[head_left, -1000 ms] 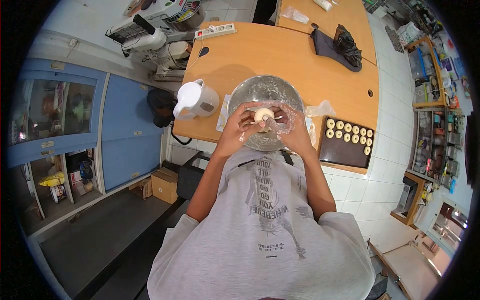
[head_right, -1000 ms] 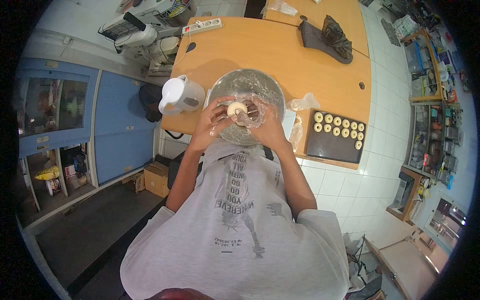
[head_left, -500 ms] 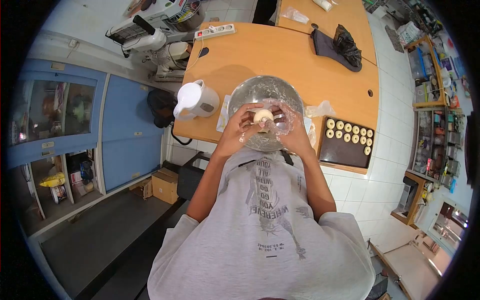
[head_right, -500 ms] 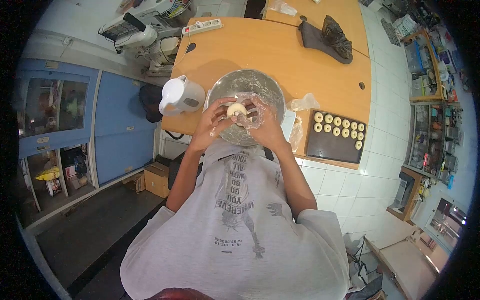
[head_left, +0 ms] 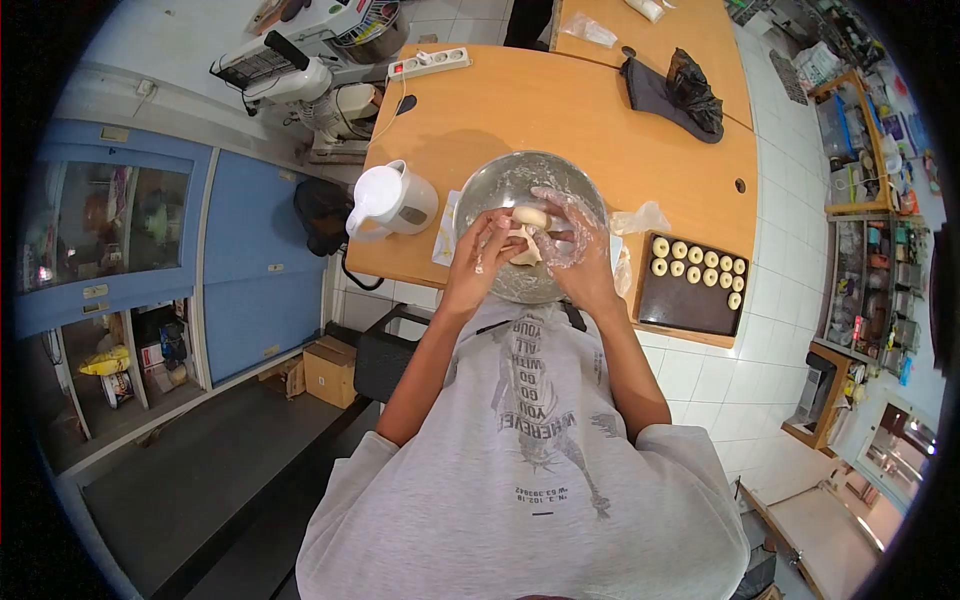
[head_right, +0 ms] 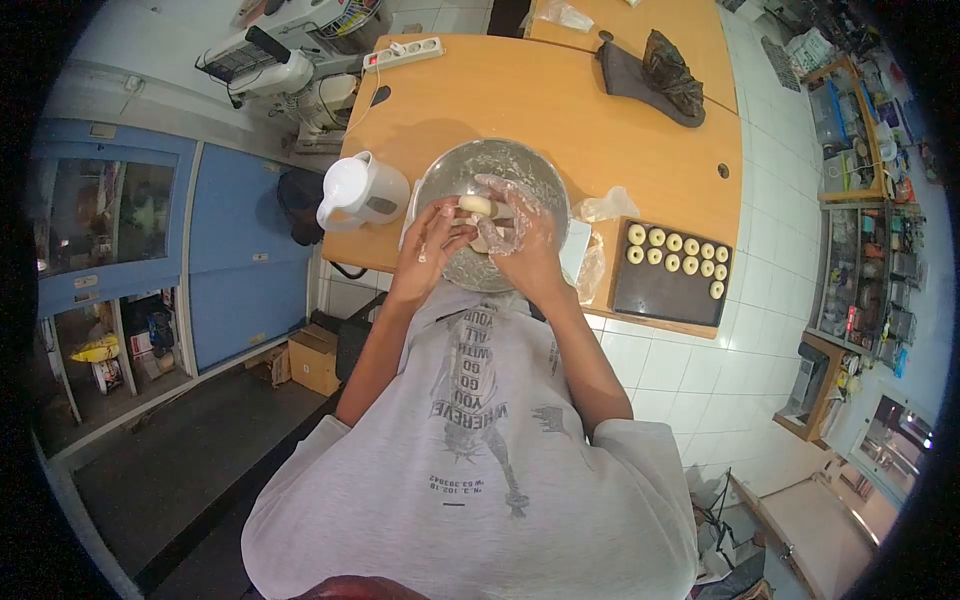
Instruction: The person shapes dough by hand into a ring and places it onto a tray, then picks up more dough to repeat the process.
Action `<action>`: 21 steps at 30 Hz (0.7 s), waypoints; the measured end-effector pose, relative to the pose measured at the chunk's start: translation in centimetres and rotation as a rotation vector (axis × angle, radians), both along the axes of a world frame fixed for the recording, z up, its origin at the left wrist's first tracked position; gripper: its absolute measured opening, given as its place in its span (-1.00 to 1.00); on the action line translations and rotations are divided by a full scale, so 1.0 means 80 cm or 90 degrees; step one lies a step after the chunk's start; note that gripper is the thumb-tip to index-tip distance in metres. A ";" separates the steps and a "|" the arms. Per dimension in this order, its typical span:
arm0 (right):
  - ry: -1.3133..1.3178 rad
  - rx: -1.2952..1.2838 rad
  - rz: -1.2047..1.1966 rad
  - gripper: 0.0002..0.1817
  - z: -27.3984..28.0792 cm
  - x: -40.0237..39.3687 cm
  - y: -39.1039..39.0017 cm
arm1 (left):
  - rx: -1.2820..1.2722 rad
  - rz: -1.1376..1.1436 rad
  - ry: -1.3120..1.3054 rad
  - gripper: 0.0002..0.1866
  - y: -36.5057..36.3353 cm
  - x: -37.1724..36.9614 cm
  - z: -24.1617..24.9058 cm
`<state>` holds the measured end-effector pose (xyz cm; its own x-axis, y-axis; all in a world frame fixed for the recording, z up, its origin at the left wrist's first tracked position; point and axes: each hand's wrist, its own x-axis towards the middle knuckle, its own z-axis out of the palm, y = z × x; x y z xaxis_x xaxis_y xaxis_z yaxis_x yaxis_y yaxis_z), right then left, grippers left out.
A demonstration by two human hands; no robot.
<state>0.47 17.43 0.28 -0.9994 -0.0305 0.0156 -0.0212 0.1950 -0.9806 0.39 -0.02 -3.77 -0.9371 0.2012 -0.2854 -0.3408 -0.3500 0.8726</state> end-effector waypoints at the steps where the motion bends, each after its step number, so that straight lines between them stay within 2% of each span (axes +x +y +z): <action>1: 0.088 0.055 0.002 -0.55 -0.013 -0.001 0.002 | 0.046 -0.005 -0.035 -0.56 -0.001 -0.001 0.007; 2: 0.175 0.109 0.005 -0.54 -0.024 -0.001 0.004 | 0.093 -0.010 -0.072 -0.57 -0.001 -0.001 0.015; 6: 0.275 0.109 0.071 -0.49 -0.031 -0.001 0.007 | 0.143 0.020 -0.087 -0.58 -0.003 -0.002 0.031; 9: 0.215 0.038 0.075 -0.42 -0.015 0.008 0.003 | 0.120 0.011 -0.041 -0.52 -0.008 -0.002 0.030; 11: 0.098 -0.253 0.018 -0.44 -0.012 0.009 -0.002 | 0.108 0.013 0.002 -0.52 -0.012 -0.001 0.025; 15: 0.004 -0.257 0.016 -0.48 -0.013 0.008 0.003 | 0.061 -0.006 0.009 -0.55 -0.011 0.000 0.029; 21: -0.092 -0.168 0.052 -0.49 -0.022 0.005 0.011 | -0.015 -0.075 0.080 -0.60 -0.012 -0.002 0.027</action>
<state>0.88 18.27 -1.44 -0.9862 -0.1248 -0.1092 0.1177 -0.0637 -0.9910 0.26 -0.99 -1.59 -0.9357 0.3072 -0.1736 -0.2666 -0.2932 0.9181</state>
